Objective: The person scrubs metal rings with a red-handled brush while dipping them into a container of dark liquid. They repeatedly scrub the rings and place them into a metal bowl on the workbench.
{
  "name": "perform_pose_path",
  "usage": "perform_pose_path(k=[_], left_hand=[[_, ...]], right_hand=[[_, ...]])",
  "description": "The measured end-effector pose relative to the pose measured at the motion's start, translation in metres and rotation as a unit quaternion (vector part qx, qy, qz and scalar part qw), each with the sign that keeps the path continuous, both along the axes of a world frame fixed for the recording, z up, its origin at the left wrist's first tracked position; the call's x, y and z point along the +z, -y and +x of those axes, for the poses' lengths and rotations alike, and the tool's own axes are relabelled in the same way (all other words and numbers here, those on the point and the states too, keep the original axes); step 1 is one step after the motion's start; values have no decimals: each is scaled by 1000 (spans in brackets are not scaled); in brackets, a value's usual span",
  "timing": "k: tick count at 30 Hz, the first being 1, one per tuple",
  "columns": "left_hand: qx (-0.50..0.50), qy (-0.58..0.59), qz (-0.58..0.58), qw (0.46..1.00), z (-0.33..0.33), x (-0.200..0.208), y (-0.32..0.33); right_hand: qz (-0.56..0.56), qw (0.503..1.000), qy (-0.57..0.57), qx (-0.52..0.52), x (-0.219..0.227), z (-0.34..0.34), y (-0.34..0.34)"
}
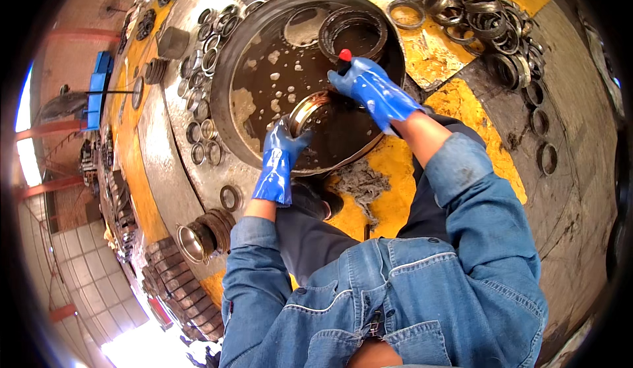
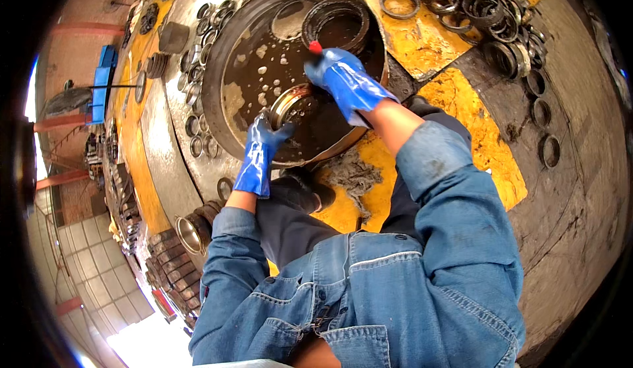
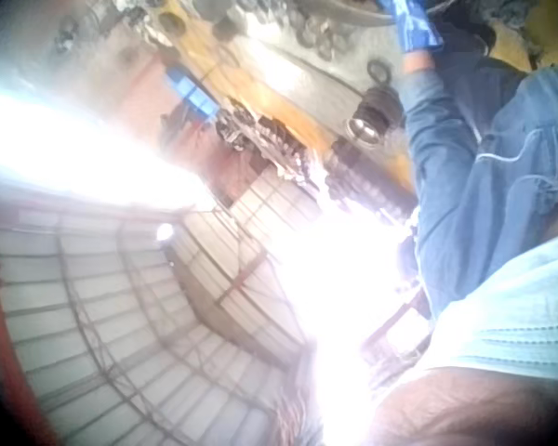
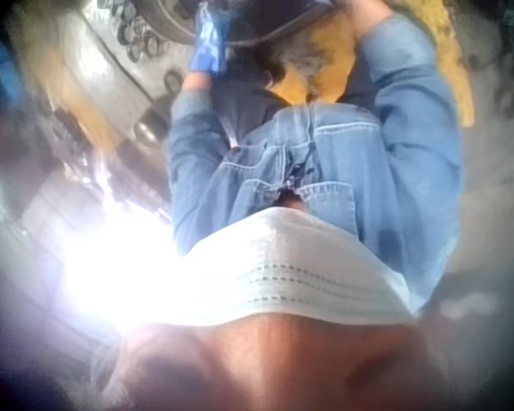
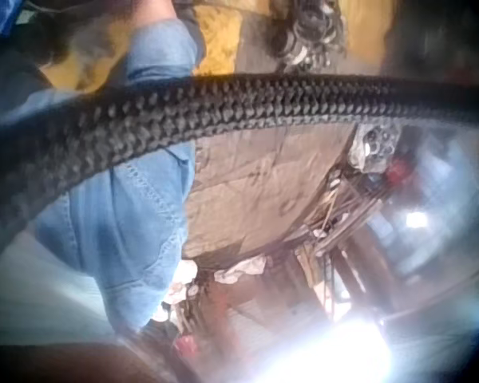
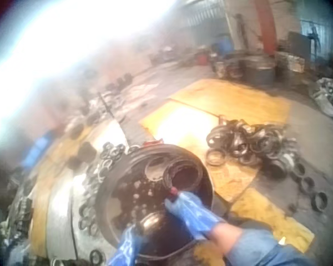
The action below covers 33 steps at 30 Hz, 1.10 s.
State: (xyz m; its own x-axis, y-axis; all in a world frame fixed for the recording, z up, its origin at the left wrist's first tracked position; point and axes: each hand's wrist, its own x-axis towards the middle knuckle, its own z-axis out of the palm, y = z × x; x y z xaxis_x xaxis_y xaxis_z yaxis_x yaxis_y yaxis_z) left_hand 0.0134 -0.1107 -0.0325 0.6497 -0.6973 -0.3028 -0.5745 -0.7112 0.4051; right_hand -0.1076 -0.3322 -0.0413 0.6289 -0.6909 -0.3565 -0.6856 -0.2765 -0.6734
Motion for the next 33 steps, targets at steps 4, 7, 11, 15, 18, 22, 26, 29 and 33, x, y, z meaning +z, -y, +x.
perform_pose_path(k=[4,7,11,15,18,22,26,29,33], left_hand=[[16,-5,-32,999,12,-38,-19],[-23,1,-24,999,20,-51,-28],[15,12,16,1000,10,-31,-21],[8,-29,-31,999,1,-17,-8],[37,-61,-9,997,3,-13,-13],[19,20,-16,999,-5,-11,-18],[79,-147,-95,981,-11,3,3],[25,-30,-97,995,5,-15,5],[9,-12,-83,996,3,-12,17]], right_hand=[[5,964,236,119,13,-13,-43],[-150,881,342,291,27,-8,-79],[-217,903,283,239,3,-4,-67],[-59,988,124,-75,-44,-6,-16],[54,997,-42,-47,-36,-7,2],[-4,994,-104,30,-27,-4,-17],[-45,957,-260,123,-59,6,-2],[-35,968,-233,85,-52,9,-6],[-58,989,-136,33,-58,-5,4]])
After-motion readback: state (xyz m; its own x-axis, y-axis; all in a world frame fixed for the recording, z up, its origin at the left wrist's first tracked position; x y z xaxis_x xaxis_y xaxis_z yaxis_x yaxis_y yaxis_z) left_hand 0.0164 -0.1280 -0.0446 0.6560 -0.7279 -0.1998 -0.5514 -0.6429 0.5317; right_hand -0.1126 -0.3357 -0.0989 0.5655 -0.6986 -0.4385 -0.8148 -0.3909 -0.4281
